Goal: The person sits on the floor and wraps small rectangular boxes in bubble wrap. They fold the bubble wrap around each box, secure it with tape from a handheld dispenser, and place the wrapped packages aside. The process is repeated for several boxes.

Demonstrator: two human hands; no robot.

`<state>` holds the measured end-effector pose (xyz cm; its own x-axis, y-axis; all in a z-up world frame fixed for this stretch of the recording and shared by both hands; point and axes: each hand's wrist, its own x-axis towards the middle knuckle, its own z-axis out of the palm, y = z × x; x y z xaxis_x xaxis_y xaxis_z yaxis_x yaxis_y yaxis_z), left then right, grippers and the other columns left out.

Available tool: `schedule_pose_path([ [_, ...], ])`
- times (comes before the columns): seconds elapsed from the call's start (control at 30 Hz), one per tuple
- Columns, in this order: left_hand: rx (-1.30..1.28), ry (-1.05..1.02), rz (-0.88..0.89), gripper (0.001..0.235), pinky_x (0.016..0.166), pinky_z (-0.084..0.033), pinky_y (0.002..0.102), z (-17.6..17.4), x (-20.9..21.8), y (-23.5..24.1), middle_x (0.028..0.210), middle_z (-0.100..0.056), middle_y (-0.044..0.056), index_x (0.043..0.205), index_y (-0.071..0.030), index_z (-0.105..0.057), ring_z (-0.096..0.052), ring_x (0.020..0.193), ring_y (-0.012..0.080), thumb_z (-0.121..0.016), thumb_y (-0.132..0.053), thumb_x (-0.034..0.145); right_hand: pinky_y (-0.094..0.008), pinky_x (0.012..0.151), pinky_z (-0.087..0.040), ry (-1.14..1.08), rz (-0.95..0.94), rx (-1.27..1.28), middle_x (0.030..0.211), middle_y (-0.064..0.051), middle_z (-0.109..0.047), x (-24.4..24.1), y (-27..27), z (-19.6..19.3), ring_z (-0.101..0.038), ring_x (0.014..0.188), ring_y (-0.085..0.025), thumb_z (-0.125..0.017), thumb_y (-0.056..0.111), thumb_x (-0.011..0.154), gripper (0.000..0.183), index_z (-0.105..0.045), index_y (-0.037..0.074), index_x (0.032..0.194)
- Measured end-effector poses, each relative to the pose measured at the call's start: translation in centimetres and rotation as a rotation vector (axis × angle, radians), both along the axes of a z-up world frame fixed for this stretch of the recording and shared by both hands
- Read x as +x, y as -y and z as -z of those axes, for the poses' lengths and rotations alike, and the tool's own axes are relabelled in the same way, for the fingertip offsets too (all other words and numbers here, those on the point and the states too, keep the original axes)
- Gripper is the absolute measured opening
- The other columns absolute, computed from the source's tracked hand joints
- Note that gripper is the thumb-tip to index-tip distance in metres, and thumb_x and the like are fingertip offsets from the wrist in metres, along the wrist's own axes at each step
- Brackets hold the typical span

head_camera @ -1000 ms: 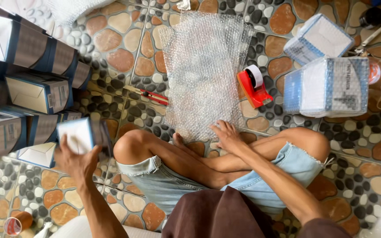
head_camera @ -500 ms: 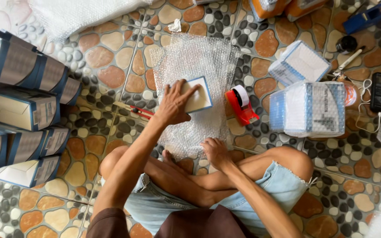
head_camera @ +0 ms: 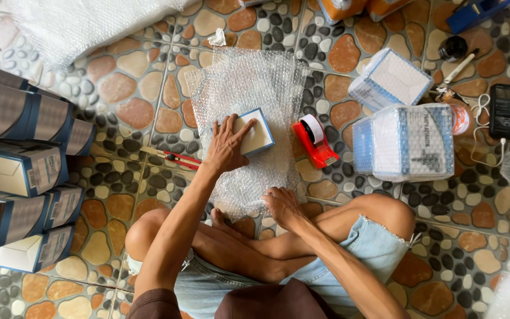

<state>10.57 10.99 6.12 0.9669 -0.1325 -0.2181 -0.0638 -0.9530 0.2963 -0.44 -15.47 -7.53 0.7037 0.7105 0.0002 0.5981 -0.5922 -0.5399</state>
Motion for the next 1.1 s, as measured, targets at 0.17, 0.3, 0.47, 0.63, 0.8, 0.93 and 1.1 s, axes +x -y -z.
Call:
schedule_pose_path([
  [0.17, 0.041, -0.008, 0.015, 0.129, 0.127, -0.012, 0.065, 0.6, -0.1, -0.3, 0.167, -0.028, 0.026, 0.169, -0.033, -0.027, -0.024, 0.159, 0.0413, -0.088, -0.038, 0.056, -0.048, 0.079, -0.050, 0.002, -0.035, 0.002, 0.103, -0.003, -0.061, 0.7, -0.1, -0.1, -0.063, 0.098, -0.032, -0.051, 0.029, 0.107, 0.019, -0.067, 0.020, 0.104],
  [0.3, -0.194, -0.034, -0.152, 0.114, 0.128, -0.009, 0.067, -4.1, -2.7, -0.3, 0.169, -0.025, 0.032, 0.165, -0.021, -0.037, -0.023, 0.160, 0.0455, -0.077, -0.075, 0.074, -0.048, 0.083, -0.048, 0.050, -0.081, 0.014, 0.097, -0.005, -0.064, 3.3, -0.6, -1.1, -0.065, 0.099, -0.030, -0.046, 0.029, 0.107, 0.027, -0.071, 0.019, 0.103],
  [0.47, -0.249, -0.121, -0.212, 0.119, 0.120, -0.026, 0.066, -4.8, -8.5, -0.6, 0.150, -0.048, 0.029, 0.163, -0.015, -0.036, -0.049, 0.141, 0.0441, -0.086, -0.069, 0.068, -0.043, 0.085, -0.045, 0.065, -0.171, -0.107, 0.084, 0.001, -0.062, 12.4, -6.4, -13.6, -0.066, 0.089, -0.024, -0.040, 0.031, 0.113, 0.036, -0.072, 0.022, 0.099],
  [0.63, -0.234, 0.079, -0.484, 0.058, 0.095, -0.048, 0.051, 3.3, -8.4, -4.7, 0.092, -0.079, 0.014, 0.142, -0.022, -0.047, -0.078, 0.096, 0.0372, -0.070, -0.018, 0.089, -0.047, 0.090, -0.046, 0.382, -0.285, -0.103, 0.092, 0.000, -0.060, 20.6, -12.0, -11.1, -0.065, 0.097, -0.027, -0.060, 0.046, 0.103, 0.028, -0.065, 0.022, 0.092],
  [0.8, -0.548, 0.060, -1.004, 0.030, 0.088, -0.054, 0.050, 5.3, -7.5, -6.2, 0.086, -0.081, 0.002, 0.120, -0.029, -0.071, -0.077, 0.096, 0.0331, -0.074, -0.034, 0.091, -0.053, 0.100, -0.047, 0.181, -0.118, -0.044, 0.121, -0.016, -0.069, 22.3, -12.0, -9.4, -0.063, 0.123, -0.036, -0.048, 0.068, 0.104, 0.068, -0.058, 0.013, 0.141],
  [0.93, -0.034, 0.761, -0.758, 0.026, 0.091, -0.045, 0.045, 4.9, -8.0, 0.0, 0.107, -0.066, 0.014, 0.113, -0.012, -0.069, -0.062, 0.103, 0.0333, -0.072, -0.028, 0.092, -0.050, 0.084, -0.053, 0.393, -0.078, 0.005, 0.108, -0.008, -0.065, 20.0, -10.5, -6.8, -0.065, 0.108, -0.033, -0.048, 0.066, 0.106, 0.060, -0.065, 0.014, 0.129],
  [1.1, 0.076, 0.273, -0.088, 0.114, 0.127, -0.014, 0.066, 1.9, -11.5, 6.9, 0.169, -0.030, 0.027, 0.163, -0.006, -0.033, -0.021, 0.160, 0.0441, -0.084, -0.055, 0.074, -0.049, 0.083, -0.051, 0.294, -0.022, -0.071, 0.097, -0.006, -0.062, 18.8, -9.4, -8.2, -0.065, 0.096, -0.033, -0.050, 0.067, 0.104, 0.054, -0.066, 0.018, 0.122],
])
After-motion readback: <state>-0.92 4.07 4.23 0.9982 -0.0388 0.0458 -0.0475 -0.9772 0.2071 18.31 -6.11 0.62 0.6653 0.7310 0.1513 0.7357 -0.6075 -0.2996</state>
